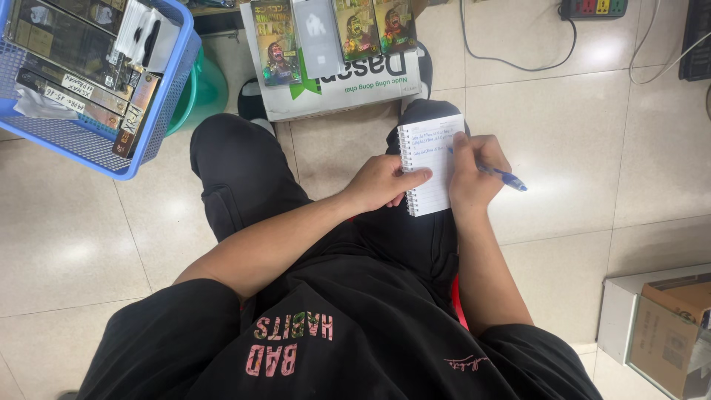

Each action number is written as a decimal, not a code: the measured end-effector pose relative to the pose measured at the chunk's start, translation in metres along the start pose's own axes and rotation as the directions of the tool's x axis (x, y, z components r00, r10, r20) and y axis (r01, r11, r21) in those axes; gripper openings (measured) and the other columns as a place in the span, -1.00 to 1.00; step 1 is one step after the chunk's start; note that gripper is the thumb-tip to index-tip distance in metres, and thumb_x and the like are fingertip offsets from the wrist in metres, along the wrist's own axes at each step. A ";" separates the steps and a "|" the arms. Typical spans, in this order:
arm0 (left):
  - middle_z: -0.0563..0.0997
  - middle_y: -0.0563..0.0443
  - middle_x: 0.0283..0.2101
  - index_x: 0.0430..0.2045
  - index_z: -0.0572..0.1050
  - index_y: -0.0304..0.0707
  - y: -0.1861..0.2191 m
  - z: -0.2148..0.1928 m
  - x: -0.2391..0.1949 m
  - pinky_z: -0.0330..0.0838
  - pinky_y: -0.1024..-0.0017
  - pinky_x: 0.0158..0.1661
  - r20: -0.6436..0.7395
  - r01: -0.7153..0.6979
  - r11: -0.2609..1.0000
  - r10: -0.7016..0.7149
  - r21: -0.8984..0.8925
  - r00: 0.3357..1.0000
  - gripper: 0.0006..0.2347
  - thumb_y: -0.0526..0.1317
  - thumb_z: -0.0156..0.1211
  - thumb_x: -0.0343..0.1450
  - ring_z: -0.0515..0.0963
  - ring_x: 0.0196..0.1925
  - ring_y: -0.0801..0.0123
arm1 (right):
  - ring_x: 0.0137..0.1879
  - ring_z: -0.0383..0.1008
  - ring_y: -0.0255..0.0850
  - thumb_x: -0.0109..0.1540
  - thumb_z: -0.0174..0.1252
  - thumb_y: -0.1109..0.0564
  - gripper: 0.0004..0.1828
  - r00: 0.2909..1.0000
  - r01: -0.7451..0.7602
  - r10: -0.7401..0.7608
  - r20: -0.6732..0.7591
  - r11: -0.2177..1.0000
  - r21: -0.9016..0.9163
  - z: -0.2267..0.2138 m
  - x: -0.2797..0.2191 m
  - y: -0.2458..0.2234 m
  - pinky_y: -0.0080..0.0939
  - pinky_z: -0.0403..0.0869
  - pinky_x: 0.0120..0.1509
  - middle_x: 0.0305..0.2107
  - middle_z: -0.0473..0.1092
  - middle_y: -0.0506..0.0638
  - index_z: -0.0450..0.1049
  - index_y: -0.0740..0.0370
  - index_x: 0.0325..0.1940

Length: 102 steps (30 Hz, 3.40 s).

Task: The person sits on a stool and organizes small electronic items, including a green box, a black device, and a white device, by placing them into plastic bags and arranging them on a box.

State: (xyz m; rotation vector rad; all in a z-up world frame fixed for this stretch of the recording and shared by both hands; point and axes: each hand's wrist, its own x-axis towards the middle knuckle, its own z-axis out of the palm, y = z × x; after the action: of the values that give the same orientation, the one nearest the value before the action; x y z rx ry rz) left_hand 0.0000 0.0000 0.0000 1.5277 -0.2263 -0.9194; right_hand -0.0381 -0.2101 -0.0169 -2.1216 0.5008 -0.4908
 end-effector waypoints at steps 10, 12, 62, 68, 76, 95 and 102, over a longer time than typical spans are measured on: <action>0.57 -0.02 -0.77 -0.40 0.62 -0.38 0.004 -0.002 -0.001 0.43 0.54 -0.59 -0.007 -0.012 1.000 0.012 0.019 1.000 -0.58 0.08 0.27 0.60 0.61 -0.72 0.41 | -0.49 0.30 -0.28 0.48 0.38 0.17 -0.61 0.997 0.008 0.004 -0.079 0.988 0.154 0.001 0.004 0.014 -0.28 0.24 -0.28 -0.74 0.30 -0.09 0.45 0.07 -0.40; 0.61 -0.06 -0.72 -0.35 0.65 -0.41 0.008 -0.002 -0.003 0.47 0.55 -0.58 -0.024 0.003 1.000 -0.003 -0.007 1.000 -0.61 0.05 0.32 0.58 0.64 -0.69 0.41 | -0.54 0.31 -0.29 0.58 0.37 0.03 -0.65 0.991 0.094 -0.071 -0.117 0.974 0.207 -0.002 0.004 0.005 -0.31 0.30 -0.30 -0.66 0.34 -0.12 0.48 0.13 -0.23; 0.73 -0.12 0.26 0.34 0.61 -0.18 -0.036 -0.076 0.053 0.42 0.07 0.43 -0.572 -0.101 0.909 -0.166 -0.405 0.803 -0.57 -0.20 0.42 0.52 0.62 0.38 0.20 | -0.04 0.65 -0.03 0.53 0.12 0.36 -0.58 0.895 0.233 -0.296 0.333 0.948 0.215 0.127 0.088 -0.063 -0.03 0.77 -0.07 -0.08 0.43 0.12 0.56 0.14 0.46; 0.72 -0.13 0.28 0.36 0.54 -0.18 -0.022 -0.087 0.079 0.53 0.14 0.28 -0.549 -0.107 0.839 -0.247 -0.533 0.798 -0.55 -0.21 0.31 0.50 0.67 0.31 0.16 | 0.04 0.62 0.07 0.52 0.10 0.22 -0.35 0.906 0.065 -0.069 0.418 0.998 0.025 0.125 0.119 -0.065 0.12 0.62 0.11 0.10 0.50 0.22 0.21 -0.02 0.72; 0.80 0.00 0.15 0.27 0.56 -0.05 -0.021 -0.083 0.145 0.82 0.22 0.06 -0.512 -0.246 0.726 -0.169 -0.643 0.842 -0.46 -0.19 0.72 0.40 0.81 0.09 0.35 | 0.13 0.76 -0.03 0.46 0.44 0.02 -0.10 0.895 -0.027 0.115 0.432 0.979 -0.204 0.138 0.136 -0.065 0.01 0.76 0.18 -0.05 0.65 0.10 0.14 0.12 0.78; 0.53 -0.22 0.49 0.54 0.28 -0.17 -0.028 -0.136 0.226 0.47 0.01 0.52 -0.522 0.181 0.982 -0.181 -0.052 0.833 -0.10 0.41 0.48 0.44 0.48 0.57 -0.02 | 0.25 0.69 0.07 0.09 0.76 -0.07 -0.06 0.741 -0.311 0.427 0.519 0.902 -0.298 0.213 0.219 0.032 0.07 0.74 0.29 0.05 0.58 0.10 0.55 0.07 0.51; 0.75 0.10 0.21 0.35 0.49 0.12 -0.067 -0.165 0.196 0.67 0.13 0.27 -0.600 0.251 0.955 -0.110 0.156 0.792 -0.50 0.34 0.17 0.63 0.72 0.29 0.20 | 0.14 0.74 0.10 0.17 0.72 -0.11 -0.34 0.645 -0.370 0.437 0.627 0.897 -0.244 0.218 0.220 0.056 -0.03 0.72 0.23 -0.03 0.70 0.15 0.72 0.16 0.27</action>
State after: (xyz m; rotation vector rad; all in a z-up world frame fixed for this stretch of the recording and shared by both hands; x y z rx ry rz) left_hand 0.2133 0.0136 -0.1566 2.0038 0.2831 -0.5323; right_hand 0.2490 -0.2077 -0.1453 -2.0052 0.5506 0.5712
